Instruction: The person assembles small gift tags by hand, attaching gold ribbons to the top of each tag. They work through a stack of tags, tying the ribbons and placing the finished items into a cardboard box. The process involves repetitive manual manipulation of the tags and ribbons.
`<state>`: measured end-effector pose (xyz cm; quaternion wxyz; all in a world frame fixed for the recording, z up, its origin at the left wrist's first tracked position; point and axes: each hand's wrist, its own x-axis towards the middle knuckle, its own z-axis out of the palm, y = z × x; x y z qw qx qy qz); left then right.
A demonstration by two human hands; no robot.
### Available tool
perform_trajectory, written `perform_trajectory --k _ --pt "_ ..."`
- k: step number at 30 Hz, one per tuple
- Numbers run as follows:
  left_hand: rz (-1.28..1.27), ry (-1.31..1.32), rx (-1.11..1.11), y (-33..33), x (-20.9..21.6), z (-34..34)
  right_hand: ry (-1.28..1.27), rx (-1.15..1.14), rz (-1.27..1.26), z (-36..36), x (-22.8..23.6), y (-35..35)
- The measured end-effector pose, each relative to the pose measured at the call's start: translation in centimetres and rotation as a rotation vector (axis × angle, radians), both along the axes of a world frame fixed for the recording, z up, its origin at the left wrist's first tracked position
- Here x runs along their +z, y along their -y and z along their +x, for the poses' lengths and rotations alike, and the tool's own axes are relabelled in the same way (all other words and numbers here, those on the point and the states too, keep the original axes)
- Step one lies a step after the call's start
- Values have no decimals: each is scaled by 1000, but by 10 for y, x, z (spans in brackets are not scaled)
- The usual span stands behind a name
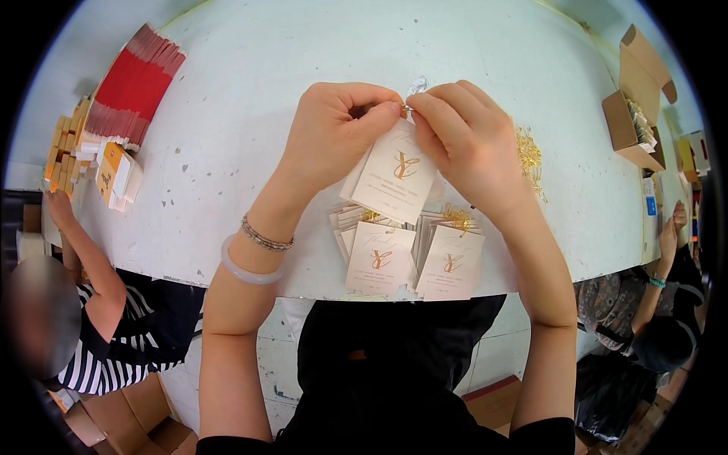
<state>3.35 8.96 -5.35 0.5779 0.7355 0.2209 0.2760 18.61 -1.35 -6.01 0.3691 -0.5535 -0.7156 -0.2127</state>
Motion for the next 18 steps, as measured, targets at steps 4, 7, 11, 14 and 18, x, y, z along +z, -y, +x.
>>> perform_trajectory --k 4,7,11,14,18 --pt "-17 13 27 1 0 1 -11 -57 49 -7 -5 -2" --pt "-17 34 37 1 -2 1 -88 -55 86 -11 -4 -4" --pt "-13 4 -31 0 4 -3 -298 -57 0 -10 -1 -1" --pt "44 15 -23 -3 -3 -1 -464 -80 -79 -11 6 3" --pt "128 -69 34 -1 2 -2 -644 -100 -181 -8 9 7"
